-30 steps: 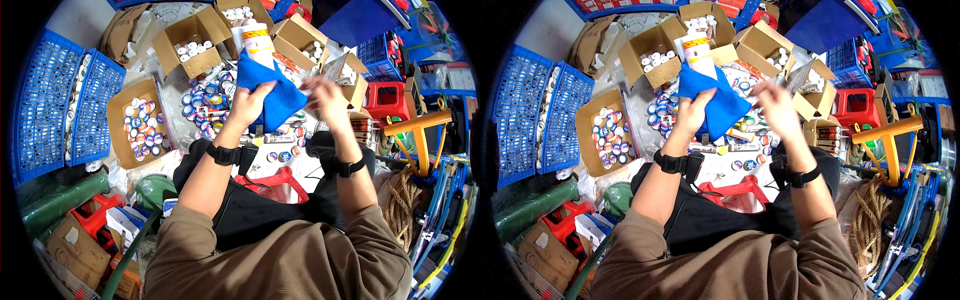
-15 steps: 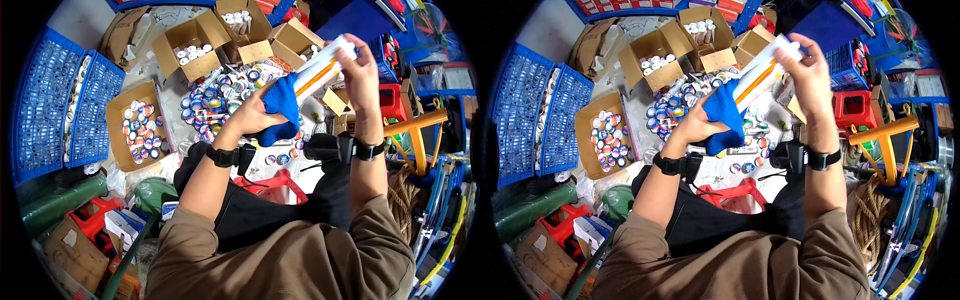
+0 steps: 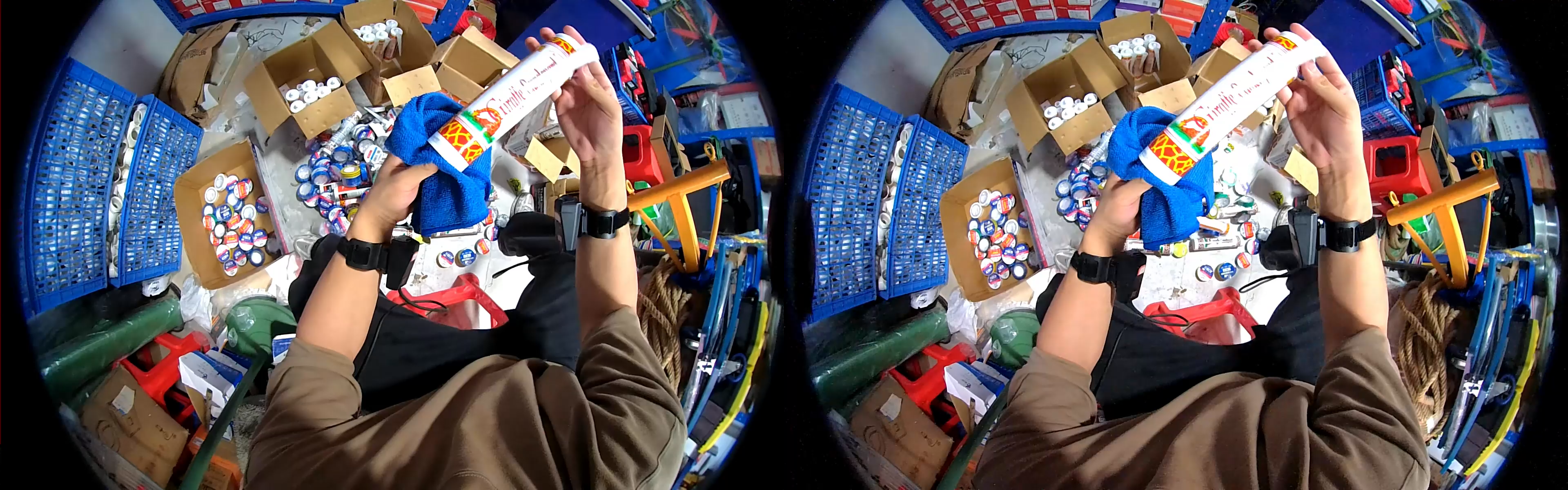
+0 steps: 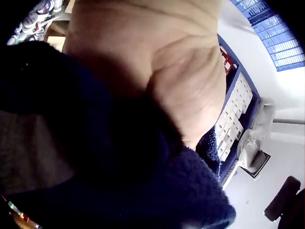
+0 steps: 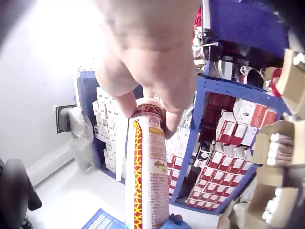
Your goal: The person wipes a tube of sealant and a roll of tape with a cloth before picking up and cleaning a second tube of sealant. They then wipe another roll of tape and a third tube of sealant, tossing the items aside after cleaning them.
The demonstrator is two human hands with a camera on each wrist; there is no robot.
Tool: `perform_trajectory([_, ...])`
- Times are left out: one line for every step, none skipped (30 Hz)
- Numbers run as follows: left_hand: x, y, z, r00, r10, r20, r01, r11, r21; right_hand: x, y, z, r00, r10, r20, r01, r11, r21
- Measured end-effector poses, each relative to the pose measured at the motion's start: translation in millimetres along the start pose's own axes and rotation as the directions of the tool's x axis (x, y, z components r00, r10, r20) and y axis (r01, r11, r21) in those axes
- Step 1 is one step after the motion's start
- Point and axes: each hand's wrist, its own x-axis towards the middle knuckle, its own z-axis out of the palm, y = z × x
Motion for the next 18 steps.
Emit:
perform_trajectory([-1,1,2,1.000,-0.004,0.000,0.004,1.000,0.000,0,0,-2,0.998,0.036,-0.047,-0.041,0.993,-0.111])
perform_trajectory([-1,3,4,1.000,-0.003,-0.008,0.003,1.000,0.006,1,-1,-4,0.990,0.060,-0.125,-0.085,0.976,-0.199])
perform_trajectory([-1,4,4,1.000,0.000,-0.015,0.001,1.000,0.011,1,-1,-5,0.990,0.060,-0.126,-0.085,0.976,-0.199])
perform_trajectory([-1,5,2,1.000,0.019,0.003,-0.019,1.000,0.018,1,-1,-6,0.994,0.069,-0.090,-0.083,0.982,-0.168])
perform_trajectory([-1,5,2,1.000,0.020,0.003,-0.020,1.000,0.018,2,-2,-4,0.996,0.077,-0.052,-0.083,0.987,-0.137])
perform_trajectory([-1,6,3,0.997,0.066,0.032,-0.067,0.997,0.046,2,-1,-1,0.996,0.076,-0.051,-0.083,0.987,-0.137])
perform_trajectory([-1,6,3,0.992,0.112,0.062,-0.116,0.991,0.074,1,1,3,0.998,0.068,0.004,-0.067,0.998,-0.018])
perform_trajectory([0,12,14,0.974,0.211,0.080,-0.217,0.974,0.068,0,3,8,0.997,0.054,0.059,-0.060,0.993,0.102])
perform_trajectory([0,15,19,0.976,0.208,0.065,-0.212,0.975,0.065,0,4,9,0.997,0.056,0.062,-0.062,0.993,0.105])
perform_trajectory([1,16,20,0.964,0.257,0.071,-0.263,0.959,0.108,-1,4,8,0.991,0.091,0.100,-0.112,0.968,0.227])
perform_trajectory([3,18,20,0.950,0.303,0.080,-0.311,0.939,0.149,-3,5,9,0.983,0.121,0.139,-0.163,0.925,0.343])
perform_trajectory([2,21,20,0.969,0.225,0.102,-0.239,0.959,0.153,-5,7,13,0.990,0.126,0.061,-0.138,0.948,0.288])
perform_trajectory([1,22,21,0.970,0.222,0.101,-0.236,0.960,0.154,-6,8,12,0.990,0.127,0.058,-0.139,0.947,0.290])
perform_trajectory([0,23,22,0.969,0.220,0.110,-0.239,0.949,0.204,-6,8,10,0.986,0.138,0.092,-0.161,0.926,0.342])
perform_trajectory([-1,25,24,0.969,0.218,0.118,-0.241,0.937,0.253,-6,9,8,0.981,0.146,0.126,-0.184,0.901,0.392])
perform_trajectory([-1,27,24,0.958,0.237,0.160,-0.275,0.917,0.288,-6,10,5,0.980,0.145,0.135,-0.186,0.908,0.376])
perform_trajectory([0,26,23,0.959,0.235,0.160,-0.274,0.918,0.289,-6,11,6,0.980,0.145,0.135,-0.186,0.908,0.376])
perform_trajectory([1,26,21,0.965,0.191,0.181,-0.241,0.916,0.321,-6,11,7,0.983,0.144,0.114,-0.177,0.913,0.367])
